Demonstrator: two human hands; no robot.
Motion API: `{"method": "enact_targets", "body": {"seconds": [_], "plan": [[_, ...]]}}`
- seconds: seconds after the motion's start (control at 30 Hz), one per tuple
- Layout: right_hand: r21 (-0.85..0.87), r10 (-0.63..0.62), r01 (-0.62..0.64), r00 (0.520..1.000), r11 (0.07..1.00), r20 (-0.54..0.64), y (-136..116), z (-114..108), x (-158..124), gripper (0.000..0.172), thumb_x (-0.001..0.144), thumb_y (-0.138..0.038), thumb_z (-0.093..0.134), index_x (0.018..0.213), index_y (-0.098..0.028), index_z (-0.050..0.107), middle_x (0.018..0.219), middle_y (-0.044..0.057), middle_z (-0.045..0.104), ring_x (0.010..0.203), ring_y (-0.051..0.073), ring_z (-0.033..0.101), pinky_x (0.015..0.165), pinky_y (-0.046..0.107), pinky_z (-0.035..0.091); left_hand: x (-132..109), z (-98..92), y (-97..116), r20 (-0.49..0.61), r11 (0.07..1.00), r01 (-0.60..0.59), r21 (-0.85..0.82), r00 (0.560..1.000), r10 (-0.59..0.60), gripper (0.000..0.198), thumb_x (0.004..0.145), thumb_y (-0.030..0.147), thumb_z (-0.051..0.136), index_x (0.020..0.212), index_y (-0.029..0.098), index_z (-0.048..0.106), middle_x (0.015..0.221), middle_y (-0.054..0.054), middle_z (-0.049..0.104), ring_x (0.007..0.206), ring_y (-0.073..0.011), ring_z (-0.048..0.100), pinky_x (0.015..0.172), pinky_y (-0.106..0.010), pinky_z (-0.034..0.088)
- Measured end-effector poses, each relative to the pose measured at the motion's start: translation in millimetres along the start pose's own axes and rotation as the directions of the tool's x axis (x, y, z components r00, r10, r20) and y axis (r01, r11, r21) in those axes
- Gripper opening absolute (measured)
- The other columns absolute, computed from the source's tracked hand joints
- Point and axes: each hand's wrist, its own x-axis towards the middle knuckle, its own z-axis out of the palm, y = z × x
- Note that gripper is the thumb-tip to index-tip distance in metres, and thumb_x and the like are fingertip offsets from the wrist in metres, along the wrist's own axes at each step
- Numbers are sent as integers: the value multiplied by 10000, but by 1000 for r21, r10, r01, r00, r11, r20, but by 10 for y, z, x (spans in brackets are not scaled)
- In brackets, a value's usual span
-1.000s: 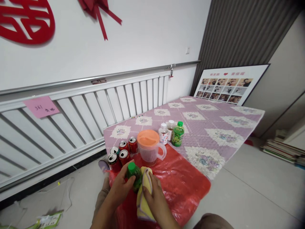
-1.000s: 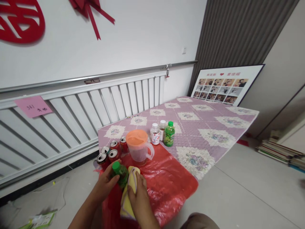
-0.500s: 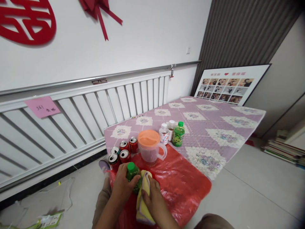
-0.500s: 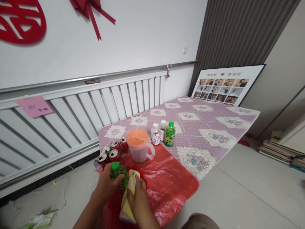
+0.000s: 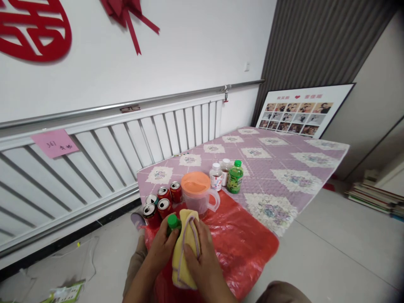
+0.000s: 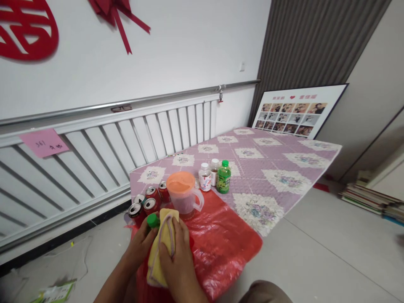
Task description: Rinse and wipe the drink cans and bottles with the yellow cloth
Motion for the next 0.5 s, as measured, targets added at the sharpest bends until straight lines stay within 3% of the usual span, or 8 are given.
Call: {"method": "enact_targets", "body": {"seconds": [0.2,0.3,0.5], "plan": [[-102,153,-145,986,984,70,452,191,-42,580,804,-209,518,1379,-150,464,1363,164,509,1310,292,459,1103,453,370,18,5,-9,-66,998,19,56,998,-15,468,818,386,564,1229,173,497,1165,-111,650,1094,-262,610,988,-425,454],[-120,213,-201,972,972,97,589,226,-81,597,772,-187,541,1363,-127,483,1340,191,516,1283,312,492,1077,453,402,20,6,15,-76,997,44,67,996,-39,452,774,358,610,1173,177,501,1054,-84,674,972,-249,644,907,-408,493],[-67,154,-149,985,987,77,332,125,-106,580,864,-243,476,1429,-146,387,1461,160,417,1391,260,366,1145,439,316,17,42,82,-168,988,86,127,984,-64,469,716,366,664,1110,182,488,1012,-80,662,902,-252,645,850,-407,496]]}}
